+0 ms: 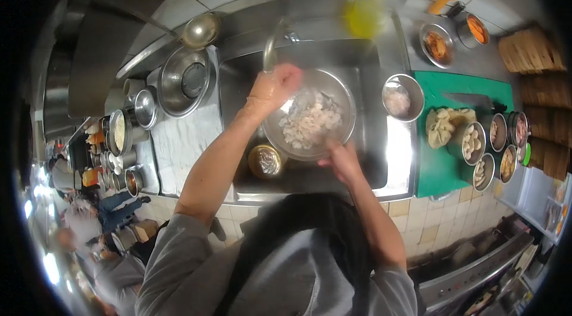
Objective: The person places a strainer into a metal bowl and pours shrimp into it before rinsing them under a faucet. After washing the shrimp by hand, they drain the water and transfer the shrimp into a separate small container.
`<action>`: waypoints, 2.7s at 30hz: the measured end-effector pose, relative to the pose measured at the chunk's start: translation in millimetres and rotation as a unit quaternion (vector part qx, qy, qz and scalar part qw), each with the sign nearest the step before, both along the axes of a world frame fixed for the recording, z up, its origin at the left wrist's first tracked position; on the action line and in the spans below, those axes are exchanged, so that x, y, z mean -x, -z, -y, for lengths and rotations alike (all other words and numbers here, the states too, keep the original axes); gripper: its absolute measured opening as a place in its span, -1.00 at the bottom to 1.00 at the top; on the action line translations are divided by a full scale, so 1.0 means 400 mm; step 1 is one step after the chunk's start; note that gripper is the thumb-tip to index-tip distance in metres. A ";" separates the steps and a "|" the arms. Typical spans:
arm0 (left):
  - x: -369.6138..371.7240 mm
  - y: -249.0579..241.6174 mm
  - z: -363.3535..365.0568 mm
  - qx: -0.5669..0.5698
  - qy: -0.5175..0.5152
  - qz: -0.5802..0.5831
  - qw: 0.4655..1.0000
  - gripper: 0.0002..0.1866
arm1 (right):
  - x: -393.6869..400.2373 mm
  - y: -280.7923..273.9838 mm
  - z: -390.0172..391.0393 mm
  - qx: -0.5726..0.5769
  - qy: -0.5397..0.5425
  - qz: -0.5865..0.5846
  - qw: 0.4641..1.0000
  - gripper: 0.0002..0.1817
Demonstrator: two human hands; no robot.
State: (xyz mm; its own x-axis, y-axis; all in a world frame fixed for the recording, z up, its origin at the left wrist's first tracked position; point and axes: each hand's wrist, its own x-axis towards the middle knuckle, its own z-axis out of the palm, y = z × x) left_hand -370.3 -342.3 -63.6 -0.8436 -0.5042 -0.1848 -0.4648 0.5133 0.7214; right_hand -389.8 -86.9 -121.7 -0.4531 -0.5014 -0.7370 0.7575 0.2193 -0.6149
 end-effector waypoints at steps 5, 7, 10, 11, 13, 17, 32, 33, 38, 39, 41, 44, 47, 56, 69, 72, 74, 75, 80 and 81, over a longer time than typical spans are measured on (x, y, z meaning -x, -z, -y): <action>-0.028 0.090 0.015 0.100 0.016 -0.030 0.994 -0.71 | 0.026 0.036 0.116 0.029 -0.027 -0.006 0.999 -0.48; 0.000 0.096 0.027 0.145 0.007 -0.064 0.987 -0.63 | 0.039 0.041 0.161 0.024 -0.029 -0.010 0.999 -0.49; 0.057 0.116 0.034 0.261 0.045 -0.131 0.955 -0.49 | 0.053 0.052 0.202 0.020 -0.037 -0.008 0.999 -0.51; 0.084 0.123 0.039 0.297 0.070 -0.142 0.942 -0.46 | 0.054 0.059 0.210 0.022 -0.039 -0.007 0.999 -0.51; 0.129 0.137 0.042 0.346 0.098 -0.126 0.925 -0.39 | 0.049 0.077 0.215 0.025 -0.041 -0.002 0.999 -0.51; 0.163 0.191 0.040 0.411 0.123 -0.029 0.903 -0.28 | 0.029 0.115 0.166 -0.013 -0.065 0.024 0.998 -0.47; -0.012 0.109 0.035 0.080 0.072 0.003 0.994 -0.19 | 0.032 0.039 -0.124 -0.002 0.007 -0.010 1.000 -0.45; -0.071 0.118 0.021 -0.068 0.034 0.002 0.997 -0.11 | 0.029 0.041 -0.140 -0.005 0.015 -0.012 1.000 -0.44; -0.342 0.313 -0.104 -0.559 -0.132 0.008 0.818 -0.16 | 0.038 0.018 -0.154 0.004 -0.028 -0.022 0.999 -0.39; -0.365 0.345 -0.114 -0.556 -0.138 -0.026 0.819 -0.21 | 0.050 -0.004 -0.150 -0.007 -0.066 -0.040 0.997 -0.38; -0.351 0.260 -0.154 -0.589 -0.224 -0.073 0.773 -0.31 | 0.079 -0.013 -0.150 -0.007 -0.128 -0.186 0.974 -0.37; -0.306 0.110 -0.192 -0.561 -0.315 -0.120 0.756 -0.35 | 0.121 -0.008 -0.144 0.031 -0.103 -0.424 0.900 -0.41; -0.298 0.063 -0.178 -0.490 -0.320 -0.103 0.805 -0.32 | 0.156 -0.116 -0.103 0.009 -0.042 -0.463 0.885 -0.44; -0.276 -0.010 -0.241 -0.452 -0.237 -0.043 0.859 -0.25 | 0.079 -0.083 0.127 -0.016 -0.302 -0.639 0.707 -0.55; -0.305 0.092 -0.216 -0.270 -0.119 -0.032 0.955 -0.15 | 0.136 -0.121 0.089 -0.034 -0.297 -0.691 0.658 -0.63; -0.307 0.091 -0.222 -0.406 -0.173 -0.027 0.897 -0.16 | 0.086 -0.114 0.055 -0.049 -0.346 -0.681 0.643 -0.56; -0.296 0.148 -0.247 -0.430 -0.219 -0.052 0.874 -0.16 | 0.040 -0.087 0.030 -0.059 -0.374 -0.670 0.639 -0.53; -0.293 0.111 -0.262 -0.417 -0.251 -0.088 0.869 -0.15 | 0.025 -0.085 0.028 -0.078 -0.388 -0.625 0.672 -0.48; -0.289 0.122 -0.300 -0.527 -0.287 -0.124 0.790 -0.29 | -0.040 -0.085 0.028 -0.123 -0.453 -0.575 0.670 -0.39; -0.288 0.117 -0.305 -0.538 -0.280 -0.122 0.786 -0.32 | -0.046 -0.100 0.033 -0.119 -0.471 -0.564 0.667 -0.37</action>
State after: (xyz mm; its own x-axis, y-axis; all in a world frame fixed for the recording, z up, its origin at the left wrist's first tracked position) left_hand -255.2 -220.1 -110.6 -0.6217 -0.4721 -0.6250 -0.1799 -0.6905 0.7006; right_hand -371.4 -100.1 -81.6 -0.3522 -0.8856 -0.3027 -0.7020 0.4639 -0.5404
